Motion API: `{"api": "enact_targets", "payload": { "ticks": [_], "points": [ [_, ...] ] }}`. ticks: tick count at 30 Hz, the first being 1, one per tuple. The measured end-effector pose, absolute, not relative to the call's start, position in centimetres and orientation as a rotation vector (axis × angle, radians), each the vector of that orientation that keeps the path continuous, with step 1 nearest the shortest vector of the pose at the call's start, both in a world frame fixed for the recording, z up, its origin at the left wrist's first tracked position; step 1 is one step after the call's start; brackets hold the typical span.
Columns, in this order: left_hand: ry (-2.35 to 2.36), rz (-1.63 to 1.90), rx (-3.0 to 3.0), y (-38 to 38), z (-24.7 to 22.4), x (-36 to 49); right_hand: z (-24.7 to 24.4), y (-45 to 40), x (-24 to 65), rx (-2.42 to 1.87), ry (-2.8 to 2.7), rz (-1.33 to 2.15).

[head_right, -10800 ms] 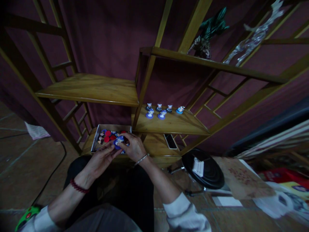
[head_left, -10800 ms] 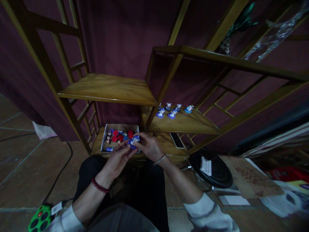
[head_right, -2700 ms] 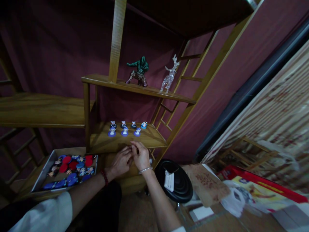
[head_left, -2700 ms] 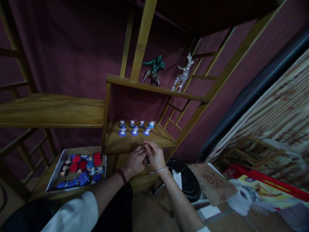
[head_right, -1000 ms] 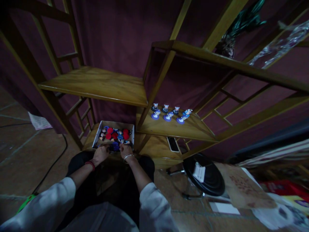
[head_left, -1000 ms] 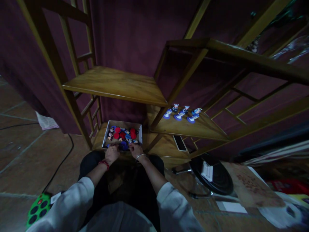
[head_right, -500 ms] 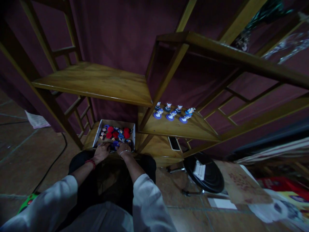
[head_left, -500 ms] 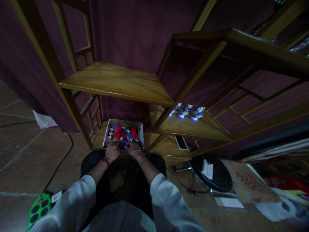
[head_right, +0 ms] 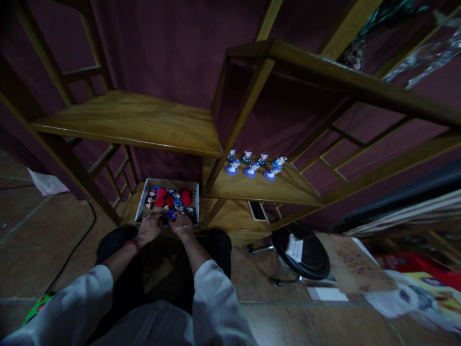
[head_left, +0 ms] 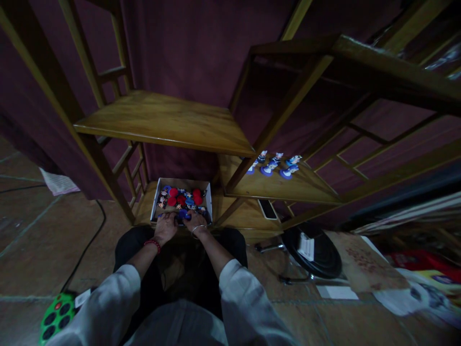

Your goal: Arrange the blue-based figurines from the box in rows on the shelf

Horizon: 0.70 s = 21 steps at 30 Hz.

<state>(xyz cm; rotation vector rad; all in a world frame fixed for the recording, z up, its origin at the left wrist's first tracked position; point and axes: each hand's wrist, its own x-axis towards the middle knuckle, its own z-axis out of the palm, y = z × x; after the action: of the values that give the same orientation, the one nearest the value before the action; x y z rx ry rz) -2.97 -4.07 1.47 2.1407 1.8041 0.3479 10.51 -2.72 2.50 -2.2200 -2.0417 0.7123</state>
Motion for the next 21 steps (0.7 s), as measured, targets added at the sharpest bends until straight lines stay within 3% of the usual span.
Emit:
{"api": "enact_targets", "payload": {
  "ticks": [10,21],
  "points": [
    [1.838,0.291,2.110,-4.1,1.7,-2.8,2.1,-2.3,11.5,-2.125,-1.994,0.751],
    [1.881,0.291,2.132,-4.1,1.2,-2.6,1.9,-2.0,13.9,-2.137,-1.841,0.544]
  ]
}}
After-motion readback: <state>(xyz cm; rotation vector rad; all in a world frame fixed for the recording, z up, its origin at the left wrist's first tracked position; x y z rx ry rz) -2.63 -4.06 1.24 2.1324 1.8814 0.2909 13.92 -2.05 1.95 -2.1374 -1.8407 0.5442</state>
